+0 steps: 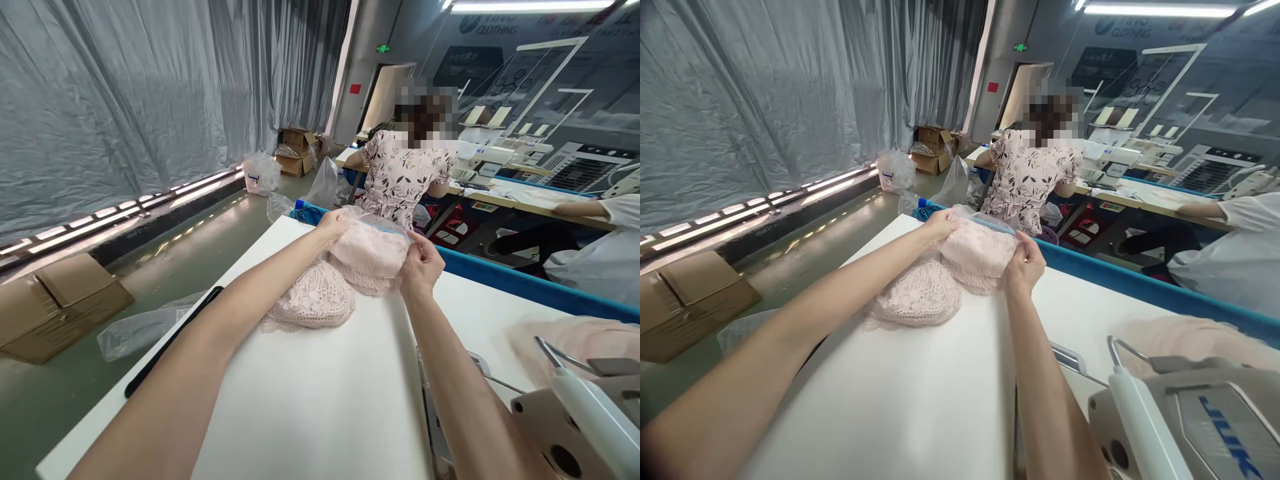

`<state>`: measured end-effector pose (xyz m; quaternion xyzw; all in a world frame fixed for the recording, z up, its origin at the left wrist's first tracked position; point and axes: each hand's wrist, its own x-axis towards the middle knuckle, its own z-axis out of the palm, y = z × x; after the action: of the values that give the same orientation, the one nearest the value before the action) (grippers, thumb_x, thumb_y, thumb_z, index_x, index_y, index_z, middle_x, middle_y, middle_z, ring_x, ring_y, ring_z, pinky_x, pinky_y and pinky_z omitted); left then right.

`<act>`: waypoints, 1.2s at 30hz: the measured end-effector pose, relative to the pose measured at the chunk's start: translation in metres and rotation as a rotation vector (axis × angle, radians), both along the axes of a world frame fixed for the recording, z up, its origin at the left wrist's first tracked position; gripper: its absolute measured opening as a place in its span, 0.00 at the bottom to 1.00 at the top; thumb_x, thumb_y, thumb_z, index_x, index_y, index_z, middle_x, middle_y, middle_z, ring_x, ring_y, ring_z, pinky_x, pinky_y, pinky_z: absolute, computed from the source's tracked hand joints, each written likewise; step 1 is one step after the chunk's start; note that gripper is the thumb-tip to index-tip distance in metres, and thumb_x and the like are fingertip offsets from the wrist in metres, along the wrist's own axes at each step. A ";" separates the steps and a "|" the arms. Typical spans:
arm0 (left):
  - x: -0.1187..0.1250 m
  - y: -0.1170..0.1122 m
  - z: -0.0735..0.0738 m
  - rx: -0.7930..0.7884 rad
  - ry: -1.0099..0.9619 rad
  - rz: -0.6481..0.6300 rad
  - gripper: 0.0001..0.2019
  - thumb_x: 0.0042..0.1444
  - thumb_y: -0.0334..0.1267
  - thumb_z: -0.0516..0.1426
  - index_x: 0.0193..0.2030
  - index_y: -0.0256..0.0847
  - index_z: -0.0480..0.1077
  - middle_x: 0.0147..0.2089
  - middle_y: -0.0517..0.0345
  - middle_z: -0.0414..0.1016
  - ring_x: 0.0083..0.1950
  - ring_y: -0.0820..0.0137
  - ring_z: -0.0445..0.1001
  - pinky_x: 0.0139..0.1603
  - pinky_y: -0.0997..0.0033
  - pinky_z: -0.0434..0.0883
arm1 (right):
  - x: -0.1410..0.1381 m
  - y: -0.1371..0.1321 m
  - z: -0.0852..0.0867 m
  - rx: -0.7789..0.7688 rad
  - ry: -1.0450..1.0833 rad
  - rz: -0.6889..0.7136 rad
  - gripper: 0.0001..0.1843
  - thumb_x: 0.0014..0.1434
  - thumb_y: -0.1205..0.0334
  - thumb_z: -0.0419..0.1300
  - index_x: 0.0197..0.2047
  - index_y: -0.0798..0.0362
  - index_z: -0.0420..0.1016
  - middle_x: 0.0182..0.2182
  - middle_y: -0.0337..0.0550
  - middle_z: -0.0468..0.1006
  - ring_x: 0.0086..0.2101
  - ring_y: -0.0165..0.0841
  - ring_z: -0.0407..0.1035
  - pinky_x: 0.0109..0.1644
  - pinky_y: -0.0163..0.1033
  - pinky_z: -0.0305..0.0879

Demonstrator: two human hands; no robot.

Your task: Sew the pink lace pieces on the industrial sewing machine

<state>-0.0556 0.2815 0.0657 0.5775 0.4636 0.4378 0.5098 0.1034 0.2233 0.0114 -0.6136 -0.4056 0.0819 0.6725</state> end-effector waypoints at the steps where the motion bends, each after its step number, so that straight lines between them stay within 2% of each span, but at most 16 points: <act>1: 0.002 0.004 -0.006 0.006 0.045 -0.015 0.16 0.62 0.41 0.54 0.53 0.37 0.65 0.53 0.49 0.67 0.49 0.64 0.70 0.48 0.57 0.71 | 0.004 0.003 -0.006 -0.011 -0.032 -0.025 0.15 0.63 0.57 0.57 0.50 0.55 0.69 0.48 0.45 0.73 0.43 0.36 0.71 0.45 0.48 0.70; 4: 0.005 0.012 -0.017 0.046 0.189 -0.053 0.15 0.62 0.41 0.54 0.53 0.38 0.65 0.53 0.50 0.67 0.49 0.64 0.70 0.48 0.58 0.71 | 0.013 0.007 -0.021 -0.060 -0.108 -0.101 0.14 0.63 0.57 0.57 0.49 0.55 0.70 0.47 0.44 0.73 0.44 0.36 0.71 0.47 0.49 0.69; 8: 0.006 0.014 -0.019 0.131 0.391 -0.020 0.16 0.62 0.41 0.54 0.54 0.39 0.65 0.56 0.49 0.65 0.53 0.62 0.68 0.52 0.55 0.69 | 0.019 0.005 -0.030 -0.135 -0.182 -0.142 0.14 0.63 0.57 0.57 0.48 0.55 0.71 0.46 0.44 0.74 0.43 0.36 0.71 0.46 0.48 0.69; 11: 0.007 0.008 -0.014 0.168 0.541 0.040 0.18 0.61 0.39 0.55 0.57 0.39 0.63 0.58 0.47 0.63 0.57 0.59 0.65 0.56 0.50 0.65 | 0.018 0.003 -0.028 -0.177 -0.238 -0.169 0.14 0.63 0.57 0.57 0.48 0.55 0.70 0.45 0.44 0.74 0.42 0.35 0.71 0.46 0.48 0.69; 13: 0.008 0.001 -0.009 0.217 0.619 0.078 0.21 0.60 0.33 0.55 0.60 0.39 0.59 0.61 0.43 0.60 0.61 0.54 0.60 0.58 0.46 0.60 | 0.016 -0.001 -0.022 -0.189 -0.280 -0.212 0.14 0.62 0.57 0.58 0.49 0.55 0.70 0.47 0.44 0.74 0.43 0.36 0.71 0.47 0.49 0.69; 15: 0.008 -0.006 -0.004 0.326 0.667 0.065 0.25 0.59 0.26 0.52 0.63 0.41 0.56 0.63 0.42 0.57 0.65 0.52 0.53 0.62 0.46 0.54 | 0.011 -0.005 -0.014 -0.164 -0.339 -0.253 0.14 0.62 0.58 0.58 0.49 0.54 0.70 0.50 0.45 0.72 0.46 0.38 0.69 0.49 0.51 0.67; 17: 0.007 -0.010 0.000 0.462 0.699 -0.046 0.23 0.59 0.23 0.49 0.60 0.44 0.60 0.63 0.49 0.58 0.67 0.56 0.50 0.64 0.55 0.52 | 0.004 -0.009 -0.004 -0.114 -0.424 -0.244 0.13 0.62 0.58 0.58 0.49 0.54 0.70 0.52 0.46 0.70 0.50 0.40 0.67 0.52 0.53 0.64; 19: 0.007 -0.011 0.000 0.561 0.738 -0.226 0.17 0.59 0.25 0.50 0.51 0.44 0.69 0.58 0.55 0.65 0.64 0.62 0.55 0.64 0.64 0.53 | -0.005 -0.011 0.004 -0.080 -0.528 -0.155 0.12 0.62 0.59 0.58 0.48 0.54 0.71 0.51 0.45 0.71 0.50 0.39 0.67 0.53 0.53 0.64; 21: 0.007 -0.008 -0.003 0.605 0.794 -0.389 0.10 0.58 0.28 0.54 0.43 0.41 0.73 0.53 0.56 0.69 0.61 0.63 0.60 0.63 0.64 0.55 | -0.014 -0.009 0.008 -0.087 -0.628 -0.023 0.11 0.63 0.59 0.57 0.46 0.55 0.72 0.47 0.44 0.74 0.47 0.37 0.69 0.51 0.51 0.66; 23: 0.006 -0.002 -0.009 0.613 0.852 -0.488 0.09 0.57 0.32 0.57 0.45 0.38 0.72 0.55 0.53 0.67 0.61 0.60 0.61 0.63 0.54 0.55 | -0.019 -0.006 0.006 -0.140 -0.703 0.071 0.12 0.62 0.58 0.58 0.46 0.55 0.71 0.46 0.43 0.74 0.46 0.37 0.70 0.50 0.51 0.66; 26: 0.003 0.007 -0.018 0.579 0.924 -0.564 0.18 0.55 0.37 0.60 0.53 0.40 0.67 0.62 0.50 0.60 0.64 0.56 0.56 0.63 0.43 0.52 | -0.018 -0.003 -0.007 -0.293 -0.760 0.100 0.15 0.62 0.57 0.59 0.49 0.54 0.70 0.50 0.45 0.72 0.48 0.39 0.69 0.51 0.53 0.66; 28: 0.000 0.013 -0.022 0.523 0.965 -0.601 0.23 0.53 0.39 0.62 0.56 0.42 0.65 0.64 0.50 0.58 0.65 0.54 0.54 0.64 0.41 0.49 | -0.013 -0.003 -0.017 -0.402 -0.768 0.087 0.17 0.62 0.55 0.58 0.52 0.53 0.69 0.51 0.46 0.71 0.48 0.40 0.68 0.51 0.53 0.66; 31: -0.005 0.017 -0.026 0.434 1.009 -0.631 0.23 0.56 0.42 0.59 0.58 0.41 0.63 0.64 0.48 0.57 0.65 0.53 0.55 0.63 0.40 0.52 | -0.007 -0.005 -0.027 -0.490 -0.757 0.060 0.19 0.62 0.54 0.57 0.54 0.53 0.67 0.52 0.47 0.70 0.48 0.40 0.68 0.51 0.53 0.66; 36: -0.007 0.013 -0.025 0.359 1.046 -0.596 0.25 0.59 0.45 0.57 0.61 0.40 0.60 0.66 0.47 0.53 0.66 0.52 0.53 0.63 0.39 0.50 | -0.003 -0.006 -0.031 -0.469 -0.673 -0.034 0.17 0.63 0.55 0.57 0.53 0.53 0.68 0.51 0.46 0.71 0.47 0.39 0.69 0.50 0.52 0.66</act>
<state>-0.0631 0.2948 0.0409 0.8964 0.3899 0.0072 0.2106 0.1009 0.2178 -0.0200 -0.7493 -0.5631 -0.0442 0.3456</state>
